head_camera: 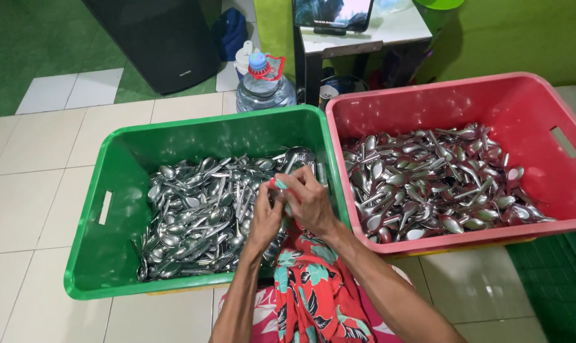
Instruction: Polishing metal spoons with a cloth and sorting them between bins.
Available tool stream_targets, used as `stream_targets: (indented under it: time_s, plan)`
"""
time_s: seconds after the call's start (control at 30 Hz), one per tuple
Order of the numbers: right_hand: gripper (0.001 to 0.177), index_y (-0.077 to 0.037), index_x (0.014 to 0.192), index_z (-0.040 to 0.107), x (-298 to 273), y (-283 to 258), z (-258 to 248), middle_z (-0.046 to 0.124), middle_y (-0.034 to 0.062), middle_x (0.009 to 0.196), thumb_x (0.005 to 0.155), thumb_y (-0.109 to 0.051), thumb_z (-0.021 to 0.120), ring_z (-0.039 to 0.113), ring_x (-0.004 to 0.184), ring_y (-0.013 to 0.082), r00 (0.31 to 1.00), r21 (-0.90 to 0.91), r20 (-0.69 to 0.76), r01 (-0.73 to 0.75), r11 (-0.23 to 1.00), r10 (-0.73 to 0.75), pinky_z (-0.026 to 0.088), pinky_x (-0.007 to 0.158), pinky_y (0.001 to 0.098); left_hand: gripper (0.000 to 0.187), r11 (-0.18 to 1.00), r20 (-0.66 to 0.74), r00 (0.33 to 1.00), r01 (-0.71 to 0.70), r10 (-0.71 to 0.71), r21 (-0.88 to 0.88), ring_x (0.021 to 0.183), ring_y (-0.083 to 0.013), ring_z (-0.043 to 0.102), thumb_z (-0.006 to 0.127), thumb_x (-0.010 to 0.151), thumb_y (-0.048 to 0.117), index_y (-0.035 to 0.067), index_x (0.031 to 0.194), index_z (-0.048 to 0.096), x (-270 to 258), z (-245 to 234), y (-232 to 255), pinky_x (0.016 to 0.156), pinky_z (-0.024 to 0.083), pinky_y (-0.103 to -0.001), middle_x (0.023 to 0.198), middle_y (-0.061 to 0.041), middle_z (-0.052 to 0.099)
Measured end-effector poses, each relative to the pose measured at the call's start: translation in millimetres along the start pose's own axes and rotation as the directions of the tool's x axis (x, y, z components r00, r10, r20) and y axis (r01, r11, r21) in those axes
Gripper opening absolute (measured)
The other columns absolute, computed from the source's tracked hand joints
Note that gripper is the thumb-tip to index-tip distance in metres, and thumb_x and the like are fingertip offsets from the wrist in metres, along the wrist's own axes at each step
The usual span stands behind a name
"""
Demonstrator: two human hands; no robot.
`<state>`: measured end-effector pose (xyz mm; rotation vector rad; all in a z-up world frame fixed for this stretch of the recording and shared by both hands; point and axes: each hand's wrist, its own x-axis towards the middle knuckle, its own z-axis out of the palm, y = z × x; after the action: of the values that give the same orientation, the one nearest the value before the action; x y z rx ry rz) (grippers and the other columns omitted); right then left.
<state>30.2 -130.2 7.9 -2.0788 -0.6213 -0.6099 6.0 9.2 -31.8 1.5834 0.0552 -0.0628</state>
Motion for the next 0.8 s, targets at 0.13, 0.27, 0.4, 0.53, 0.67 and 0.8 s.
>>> stream_targets:
  time_s: [0.13, 0.27, 0.4, 0.53, 0.67, 0.8]
  plan:
    - [0.013, -0.014, 0.110, 0.070, 6, 28, 2, 0.049, 0.0054, 0.090, 0.099, -0.013, 0.064, 0.064, 0.074, 0.0277, 0.998, -0.091, -0.061, 0.019, 0.996, -0.024, 0.058, 0.065, 0.0377, 0.024, 0.985, 0.040, 0.997, -0.077, 0.071, 0.153, 0.092, -0.0276, 0.059, 0.050, 0.105, 0.011, -0.001, 0.126, 0.048, -18, 3, 27, 0.074, 0.058, -0.046, 0.103, -0.018, 0.059]
    - [0.015, -0.010, 0.107, 0.072, 5, 28, 0, 0.050, 0.0078, 0.091, 0.098, -0.010, 0.060, 0.064, 0.074, 0.0267, 0.992, -0.031, -0.049, -0.115, 0.993, 0.113, 0.058, 0.067, 0.0368, 0.021, 0.851, 0.061, 0.978, -0.204, 0.200, 0.484, 0.090, -0.0290, 0.061, 0.051, 0.104, 0.011, 0.004, 0.123, 0.050, -25, 7, 43, 0.074, 0.054, -0.043, 0.098, -0.017, 0.057]
    - [0.021, -0.021, 0.114, 0.071, -7, 30, 11, 0.051, 0.0041, 0.092, 0.095, -0.014, 0.064, 0.068, 0.077, 0.0295, 0.994, -0.131, 0.105, 0.020, 0.991, -0.007, 0.059, 0.064, 0.0389, 0.025, 0.656, 0.101, 0.946, -0.287, 0.307, 0.698, 0.088, -0.0273, 0.052, 0.034, 0.100, 0.004, 0.007, 0.118, 0.051, -7, -4, -6, 0.076, 0.048, -0.041, 0.093, -0.011, 0.046]
    - [0.018, -0.007, 0.109, 0.070, 1, 81, 16, 0.056, 0.0129, 0.094, 0.092, -0.010, 0.064, 0.068, 0.082, 0.0391, 0.984, -0.112, -0.009, -0.175, 0.978, 0.175, 0.058, 0.069, 0.0461, 0.021, 0.758, 0.036, 0.968, -0.218, 0.250, 0.615, 0.085, -0.0242, 0.055, 0.046, 0.103, 0.017, 0.010, 0.120, 0.054, -14, -2, 12, 0.072, 0.051, -0.038, 0.093, -0.009, 0.050]
    - [0.028, -0.004, 0.114, 0.067, 1, 71, -3, 0.067, 0.0246, 0.091, 0.093, -0.022, 0.070, 0.068, 0.092, 0.0454, 0.816, 0.217, -0.170, -0.515, 0.829, 0.552, 0.051, 0.072, 0.0529, 0.041, 0.996, -0.099, 0.991, 0.086, -0.085, 0.001, 0.062, -0.0169, 0.052, 0.045, 0.103, 0.018, 0.014, 0.144, 0.043, -13, 0, 33, 0.053, 0.046, -0.024, 0.082, -0.009, 0.057]
    - [0.025, -0.004, 0.112, 0.069, 6, 36, -7, 0.073, 0.0205, 0.089, 0.093, -0.019, 0.069, 0.072, 0.082, 0.0307, 0.767, 0.389, -0.189, -0.515, 0.764, 0.613, 0.058, 0.072, 0.0392, 0.047, 0.926, -0.006, 0.992, 0.116, -0.127, -0.358, 0.060, -0.0061, 0.044, 0.039, 0.102, 0.027, 0.005, 0.143, 0.042, -2, 6, 18, 0.047, 0.041, -0.018, 0.081, 0.000, 0.046]
